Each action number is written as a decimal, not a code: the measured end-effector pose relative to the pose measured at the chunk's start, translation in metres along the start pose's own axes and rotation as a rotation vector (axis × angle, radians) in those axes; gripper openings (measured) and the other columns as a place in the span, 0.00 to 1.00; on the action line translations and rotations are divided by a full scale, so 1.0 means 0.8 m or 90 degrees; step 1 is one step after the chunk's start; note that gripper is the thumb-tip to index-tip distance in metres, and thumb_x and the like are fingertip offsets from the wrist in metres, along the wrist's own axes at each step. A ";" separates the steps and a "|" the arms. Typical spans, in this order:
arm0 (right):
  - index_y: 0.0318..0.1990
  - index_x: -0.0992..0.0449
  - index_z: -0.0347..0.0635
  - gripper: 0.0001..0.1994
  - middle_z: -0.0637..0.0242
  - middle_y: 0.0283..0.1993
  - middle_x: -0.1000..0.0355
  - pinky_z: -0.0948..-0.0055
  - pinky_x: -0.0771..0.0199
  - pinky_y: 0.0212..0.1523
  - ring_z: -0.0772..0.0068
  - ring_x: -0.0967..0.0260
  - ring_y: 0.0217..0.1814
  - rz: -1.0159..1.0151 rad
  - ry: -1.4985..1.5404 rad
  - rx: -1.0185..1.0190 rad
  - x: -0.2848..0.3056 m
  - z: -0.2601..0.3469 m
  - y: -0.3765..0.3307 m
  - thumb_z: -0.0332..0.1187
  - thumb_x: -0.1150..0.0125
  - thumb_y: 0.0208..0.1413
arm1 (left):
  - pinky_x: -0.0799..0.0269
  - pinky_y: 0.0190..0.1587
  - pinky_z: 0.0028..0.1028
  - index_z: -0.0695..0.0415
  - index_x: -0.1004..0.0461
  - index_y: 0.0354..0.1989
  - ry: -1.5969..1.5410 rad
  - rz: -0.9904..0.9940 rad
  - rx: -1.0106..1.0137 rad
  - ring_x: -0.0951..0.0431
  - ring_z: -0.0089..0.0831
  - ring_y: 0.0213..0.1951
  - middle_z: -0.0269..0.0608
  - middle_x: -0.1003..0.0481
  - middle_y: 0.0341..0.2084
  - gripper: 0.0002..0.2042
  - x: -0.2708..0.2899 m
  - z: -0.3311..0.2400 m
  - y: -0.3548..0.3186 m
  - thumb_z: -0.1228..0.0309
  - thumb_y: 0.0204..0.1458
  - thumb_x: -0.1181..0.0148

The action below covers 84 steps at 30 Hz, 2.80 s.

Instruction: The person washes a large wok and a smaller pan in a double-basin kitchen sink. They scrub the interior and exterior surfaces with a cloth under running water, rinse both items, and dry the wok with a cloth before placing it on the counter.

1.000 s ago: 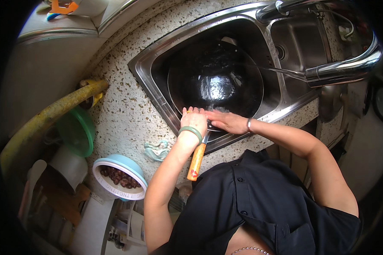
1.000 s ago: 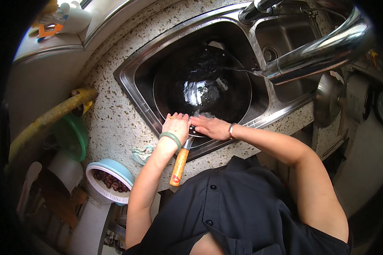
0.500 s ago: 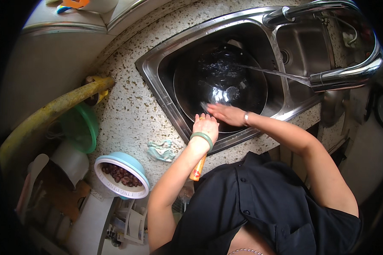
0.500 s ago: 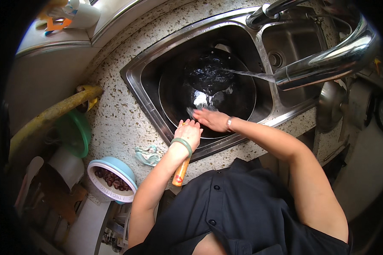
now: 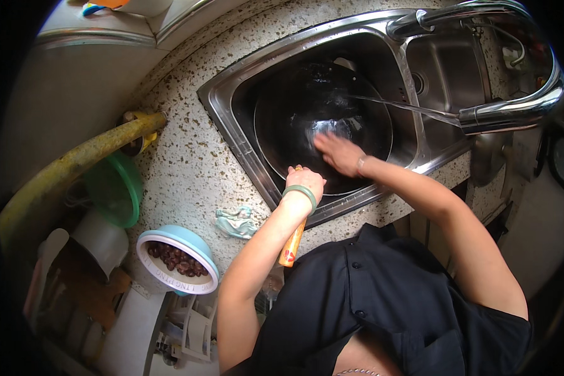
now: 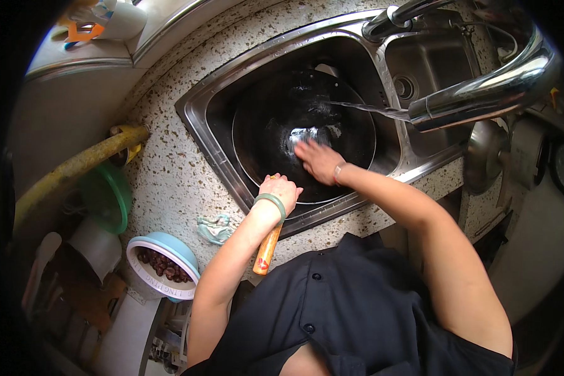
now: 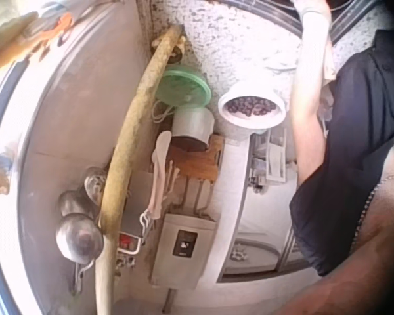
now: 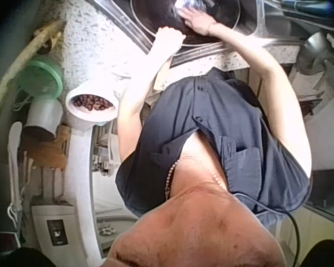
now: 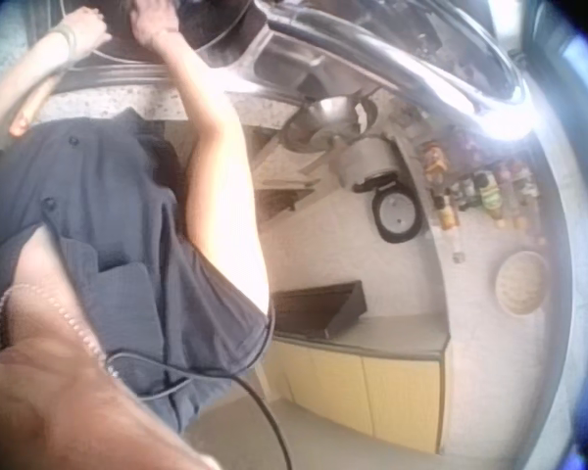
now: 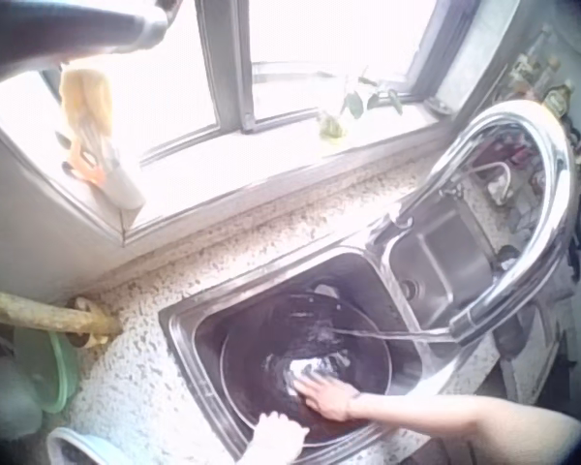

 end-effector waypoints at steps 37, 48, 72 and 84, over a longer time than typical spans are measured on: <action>0.66 0.45 0.42 0.28 0.56 0.72 0.55 0.53 0.48 0.68 0.45 0.58 0.73 0.055 0.096 -0.050 -0.005 -0.004 -0.011 0.46 0.56 0.62 | 0.39 0.58 0.46 0.58 0.22 0.38 0.018 0.010 -0.047 0.29 0.47 0.53 0.52 0.25 0.41 0.19 -0.005 0.006 -0.004 0.53 0.55 0.48; 0.59 0.35 0.48 0.26 0.66 0.66 0.42 0.60 0.43 0.63 0.59 0.47 0.67 -0.198 -0.249 -0.115 0.039 -0.112 0.026 0.25 0.48 0.49 | 0.37 0.54 0.57 0.51 0.41 0.65 0.153 0.103 -0.073 0.30 0.53 0.54 0.57 0.31 0.52 0.26 0.013 -0.042 -0.002 0.73 0.54 0.52; 0.52 0.27 0.45 0.24 0.62 0.52 0.28 0.67 0.37 0.55 0.59 0.35 0.47 -0.699 0.243 -0.081 0.236 -0.018 -0.171 0.17 0.54 0.46 | 0.27 0.37 0.39 0.55 0.32 0.56 -0.068 0.205 -0.299 0.23 0.51 0.34 0.57 0.24 0.30 0.17 0.183 -0.076 -0.063 0.66 0.59 0.50; 0.55 0.28 0.43 0.26 0.63 0.57 0.30 0.71 0.40 0.61 0.65 0.35 0.55 -0.806 0.360 -0.133 0.232 -0.031 -0.202 0.16 0.56 0.47 | 0.32 0.29 0.32 0.63 0.29 0.45 -0.118 0.268 -0.302 0.34 0.25 0.22 0.50 0.30 0.19 0.15 0.258 -0.080 -0.076 0.62 0.60 0.47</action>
Point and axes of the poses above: each hand's wrist, its own y-axis towards the middle knuckle, its own x-axis out of the back of the hand, z = x × y, the point moved 1 cm from there along y, towards the middle knuckle
